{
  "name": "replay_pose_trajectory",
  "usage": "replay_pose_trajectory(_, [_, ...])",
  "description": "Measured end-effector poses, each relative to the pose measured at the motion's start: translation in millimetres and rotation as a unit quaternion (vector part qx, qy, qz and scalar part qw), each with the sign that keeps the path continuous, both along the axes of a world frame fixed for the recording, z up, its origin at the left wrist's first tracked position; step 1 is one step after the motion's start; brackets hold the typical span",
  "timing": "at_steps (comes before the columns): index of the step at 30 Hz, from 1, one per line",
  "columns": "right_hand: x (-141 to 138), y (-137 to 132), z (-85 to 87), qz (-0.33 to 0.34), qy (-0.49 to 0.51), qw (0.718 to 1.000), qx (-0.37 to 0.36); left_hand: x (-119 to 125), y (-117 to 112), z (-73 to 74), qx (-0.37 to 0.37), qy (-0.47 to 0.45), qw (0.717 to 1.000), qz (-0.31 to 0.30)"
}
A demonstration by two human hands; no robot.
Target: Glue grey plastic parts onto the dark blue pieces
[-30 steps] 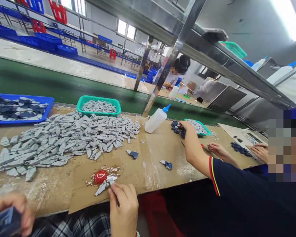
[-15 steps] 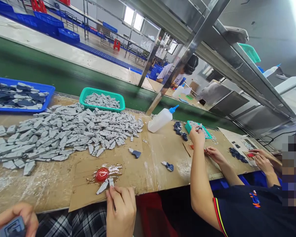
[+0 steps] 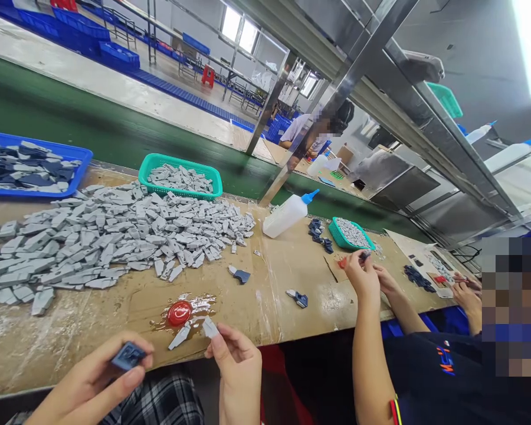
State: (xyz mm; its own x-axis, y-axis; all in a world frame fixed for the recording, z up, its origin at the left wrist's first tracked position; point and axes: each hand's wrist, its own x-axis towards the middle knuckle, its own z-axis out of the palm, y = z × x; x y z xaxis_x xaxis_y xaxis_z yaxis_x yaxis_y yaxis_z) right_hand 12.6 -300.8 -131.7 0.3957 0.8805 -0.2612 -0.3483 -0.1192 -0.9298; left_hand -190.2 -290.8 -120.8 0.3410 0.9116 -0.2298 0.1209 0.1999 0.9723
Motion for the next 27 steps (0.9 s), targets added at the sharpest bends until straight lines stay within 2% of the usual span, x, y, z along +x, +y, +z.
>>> replay_pose_trajectory(2, [-0.3, -0.1, 1.9, -0.003, 0.023, 0.999, 0.022, 7.8, 9.9, 2.3, 0.036, 0.027, 0.998, -0.037])
replay_pose_trajectory(5, [-2.5, -3.6, 5.5, 0.033, -0.062, 0.991, 0.112, 21.7, 15.5, 9.2, 0.042, 0.018, 0.999, -0.022])
replay_pose_trajectory(8, [-7.9, -6.8, 12.0, 0.074, -0.183, 0.955, 0.219, 32.7, 13.1, 17.1, 0.016, -0.054, 0.998, -0.002])
replay_pose_trajectory(10, [-12.4, -6.3, 16.8, 0.081, -0.227, 0.932, 0.269, 35.8, 11.5, 20.0, -0.001, -0.096, 0.995, 0.000])
replay_pose_trajectory(12, [-16.3, -4.1, 19.9, 0.077, -0.246, 0.919, 0.298, 35.7, 11.5, 20.0, 0.002, -0.103, 0.995, -0.001])
replay_pose_trajectory(18, [-25.5, -3.4, 14.1, 0.072, -0.265, 0.908, 0.318, 35.5, 12.1, 21.7, 0.094, -0.040, 0.994, -0.049])
replay_pose_trajectory(21, [-34.1, -9.4, 10.4, 0.060, -0.308, 0.893, 0.322, 42.9, 5.1, 30.6, 0.106, 0.000, 0.994, 0.014])
replay_pose_trajectory(23, [-40.3, -13.1, 9.6, 0.027, -0.351, 0.878, 0.324, 48.4, -1.2, 35.3, 0.108, 0.021, 0.992, 0.067])
replay_pose_trajectory(25, [-46.5, -15.7, 9.3, 0.000, -0.411, 0.850, 0.330, 51.4, -6.5, 35.8, 0.101, 0.030, 0.990, 0.095])
replay_pose_trajectory(27, [-53.4, -17.1, 9.1, 0.002, -0.472, 0.807, 0.354, 49.9, -10.0, 31.9, 0.085, 0.031, 0.990, 0.104])
